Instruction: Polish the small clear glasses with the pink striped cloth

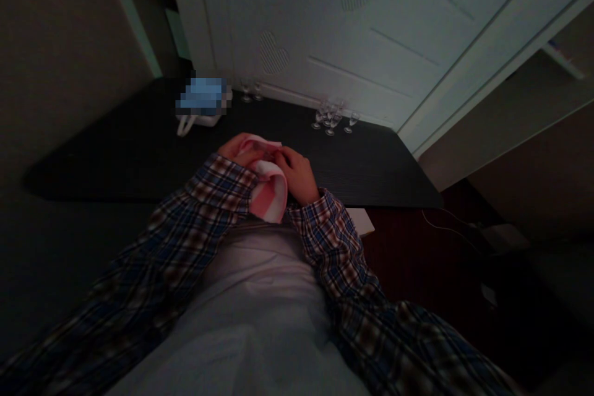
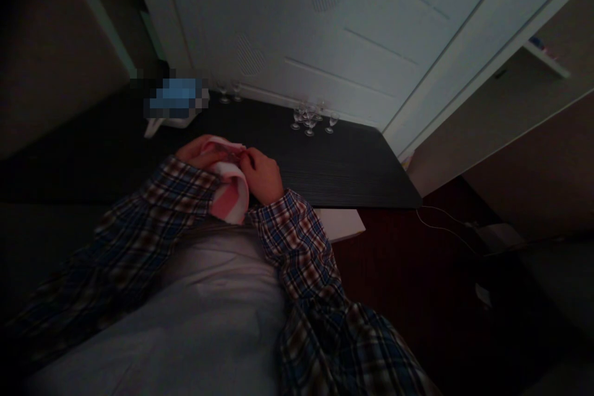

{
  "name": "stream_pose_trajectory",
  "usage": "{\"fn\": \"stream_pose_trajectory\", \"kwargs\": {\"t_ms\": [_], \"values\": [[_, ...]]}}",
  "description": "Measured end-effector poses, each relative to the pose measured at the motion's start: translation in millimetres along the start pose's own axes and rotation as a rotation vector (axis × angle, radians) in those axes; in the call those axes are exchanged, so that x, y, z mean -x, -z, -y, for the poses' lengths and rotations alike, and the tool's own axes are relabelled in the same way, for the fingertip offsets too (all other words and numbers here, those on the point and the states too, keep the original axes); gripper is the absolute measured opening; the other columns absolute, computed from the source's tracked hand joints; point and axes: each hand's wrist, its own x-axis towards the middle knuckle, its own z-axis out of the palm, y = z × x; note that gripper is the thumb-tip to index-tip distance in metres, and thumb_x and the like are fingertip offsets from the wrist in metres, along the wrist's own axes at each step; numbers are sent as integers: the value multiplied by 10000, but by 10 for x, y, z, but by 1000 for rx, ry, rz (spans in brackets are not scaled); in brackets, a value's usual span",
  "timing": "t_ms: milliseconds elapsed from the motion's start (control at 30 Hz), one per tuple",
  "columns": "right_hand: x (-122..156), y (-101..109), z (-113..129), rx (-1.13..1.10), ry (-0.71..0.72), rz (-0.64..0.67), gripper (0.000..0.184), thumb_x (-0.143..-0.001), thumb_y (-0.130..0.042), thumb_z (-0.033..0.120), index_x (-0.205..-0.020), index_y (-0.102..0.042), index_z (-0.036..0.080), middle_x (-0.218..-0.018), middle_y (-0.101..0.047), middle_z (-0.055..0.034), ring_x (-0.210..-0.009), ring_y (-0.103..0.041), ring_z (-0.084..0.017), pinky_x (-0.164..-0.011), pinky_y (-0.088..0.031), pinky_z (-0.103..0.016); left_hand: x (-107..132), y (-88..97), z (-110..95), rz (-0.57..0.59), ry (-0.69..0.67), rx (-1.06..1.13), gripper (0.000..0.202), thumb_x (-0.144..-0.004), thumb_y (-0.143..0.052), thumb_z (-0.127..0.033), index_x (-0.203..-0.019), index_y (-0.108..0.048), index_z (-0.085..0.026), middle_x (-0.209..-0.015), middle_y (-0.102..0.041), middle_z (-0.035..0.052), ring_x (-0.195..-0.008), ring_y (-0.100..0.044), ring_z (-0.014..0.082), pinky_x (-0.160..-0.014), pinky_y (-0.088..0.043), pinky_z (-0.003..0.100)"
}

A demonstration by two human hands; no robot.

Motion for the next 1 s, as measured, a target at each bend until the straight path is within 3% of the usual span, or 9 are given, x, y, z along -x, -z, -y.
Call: {"fn": "stream_pose_trajectory", "kwargs": {"t_ms": [200, 500, 767, 1000], "values": [[-1, 2, 4, -6, 8, -6, 254, -910, -355, 286, -893, -594, 202, -897, -646, -26, -827, -586, -143, -728, -411, -255, 12, -7, -23, 27, -32, -27, 164, -698, -630, -208, -841, -631, -129, -944, -686, 56, -919, -602, 204, -849, -462, 342], [5, 5, 11, -12, 8, -10, 268, -913, -349, 306, -881, -594, 202, -875, -643, -24, -798, -582, -143, -712, -408, -259, 8, 9, -14, 27, 17, -25, 182, -666, -662, -286, -823, -633, -199, -941, -691, 23, -926, -621, 219, -824, -491, 334], [1, 10, 10, -18, 14, -2, 268, -914, -347, 307, -899, -595, 206, -883, -645, -18, -803, -584, -140, -706, -410, -252, 21, -10, -31, 48, -77, -42, 161, -734, -600, -224, -858, -615, -123, -1007, -677, 83, -942, -604, 183, -860, -460, 330], [-4, 12, -5, -24, 6, 3, 268, -910, -353, 322, -886, -592, 202, -881, -642, -20, -821, -588, -147, -716, -417, -259, -7, 18, 15, 34, -78, -69, 159, -713, -622, -236, -847, -650, -154, -982, -687, 65, -912, -617, 191, -825, -473, 330]]}}
